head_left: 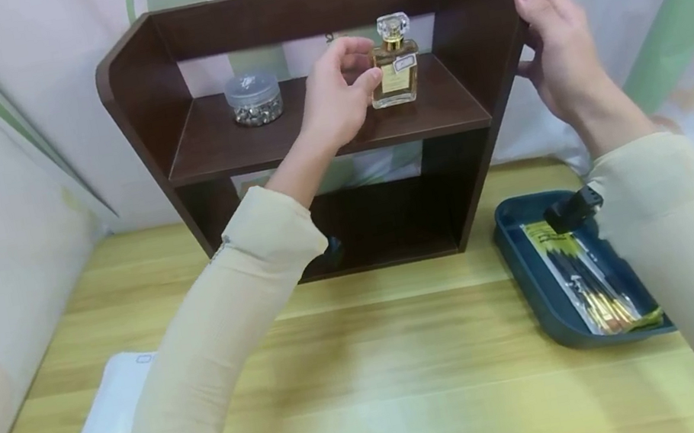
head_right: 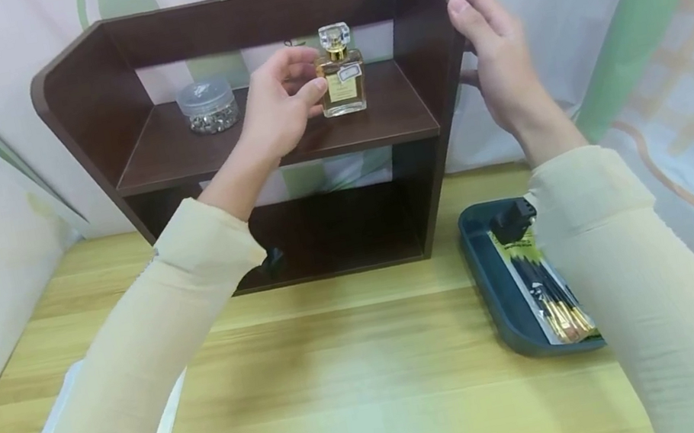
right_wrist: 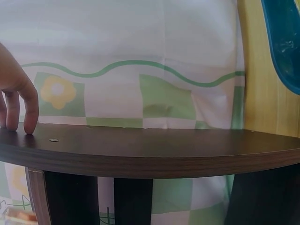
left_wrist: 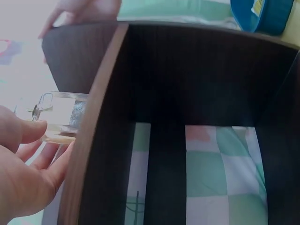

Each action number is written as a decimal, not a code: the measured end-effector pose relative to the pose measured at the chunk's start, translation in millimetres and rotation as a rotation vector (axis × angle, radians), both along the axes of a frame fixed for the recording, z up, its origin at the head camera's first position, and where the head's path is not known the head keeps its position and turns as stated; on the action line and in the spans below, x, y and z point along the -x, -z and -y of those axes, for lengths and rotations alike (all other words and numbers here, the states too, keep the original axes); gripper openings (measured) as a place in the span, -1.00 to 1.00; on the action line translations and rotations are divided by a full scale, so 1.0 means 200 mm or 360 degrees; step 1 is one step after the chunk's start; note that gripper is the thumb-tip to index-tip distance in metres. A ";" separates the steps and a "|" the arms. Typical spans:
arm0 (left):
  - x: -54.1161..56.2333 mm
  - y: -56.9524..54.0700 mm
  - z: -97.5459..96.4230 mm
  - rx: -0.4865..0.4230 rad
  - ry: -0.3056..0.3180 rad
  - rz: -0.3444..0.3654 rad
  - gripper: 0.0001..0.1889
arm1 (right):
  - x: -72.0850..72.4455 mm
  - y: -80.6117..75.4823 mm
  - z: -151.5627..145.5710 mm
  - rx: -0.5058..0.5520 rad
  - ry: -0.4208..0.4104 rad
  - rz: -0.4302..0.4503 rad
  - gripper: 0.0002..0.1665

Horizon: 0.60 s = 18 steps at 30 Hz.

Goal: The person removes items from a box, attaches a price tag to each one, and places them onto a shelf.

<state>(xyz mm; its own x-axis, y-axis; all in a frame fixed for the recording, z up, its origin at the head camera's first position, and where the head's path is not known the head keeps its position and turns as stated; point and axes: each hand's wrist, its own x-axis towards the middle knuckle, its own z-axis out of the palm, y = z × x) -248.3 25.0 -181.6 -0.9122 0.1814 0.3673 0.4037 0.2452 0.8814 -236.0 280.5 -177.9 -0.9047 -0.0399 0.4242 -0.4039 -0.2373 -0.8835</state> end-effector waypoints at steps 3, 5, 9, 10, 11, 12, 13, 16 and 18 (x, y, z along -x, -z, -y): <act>0.05 -0.01 -0.02 0.0054 -0.0035 0.0052 -0.67 | 0.00 0.01 0.01 0.0008 -0.0003 -0.0004 -0.55; 0.08 -0.02 -0.02 0.0118 -0.0072 0.0075 -0.67 | 0.01 0.01 0.01 -0.0007 0.0000 -0.0015 -0.55; 0.12 -0.01 -0.01 0.0174 -0.0139 0.0099 -0.67 | 0.01 0.02 0.03 -0.0064 0.0019 -0.0038 -0.54; 0.13 0.00 -0.01 0.0174 -0.0150 0.0110 -0.67 | 0.01 0.03 0.03 -0.0068 0.0021 -0.0044 -0.54; 0.14 0.00 0.00 0.0173 -0.0159 0.0110 -0.68 | 0.01 0.03 0.04 -0.0071 0.0025 -0.0048 -0.54; 0.14 0.00 0.00 0.0176 -0.0168 0.0109 -0.68 | 0.01 0.03 0.04 -0.0077 0.0029 -0.0055 -0.53; 0.15 0.01 0.00 0.0178 -0.0173 0.0107 -0.68 | 0.01 0.04 0.04 -0.0082 0.0033 -0.0064 -0.53; 0.16 0.00 0.01 0.0210 -0.0182 0.0106 -0.68 | 0.01 0.04 0.05 -0.0077 0.0047 -0.0076 -0.53; 0.17 0.00 0.01 0.0239 -0.0193 0.0105 -0.68 | 0.01 0.04 0.05 -0.0081 0.0052 -0.0076 -0.53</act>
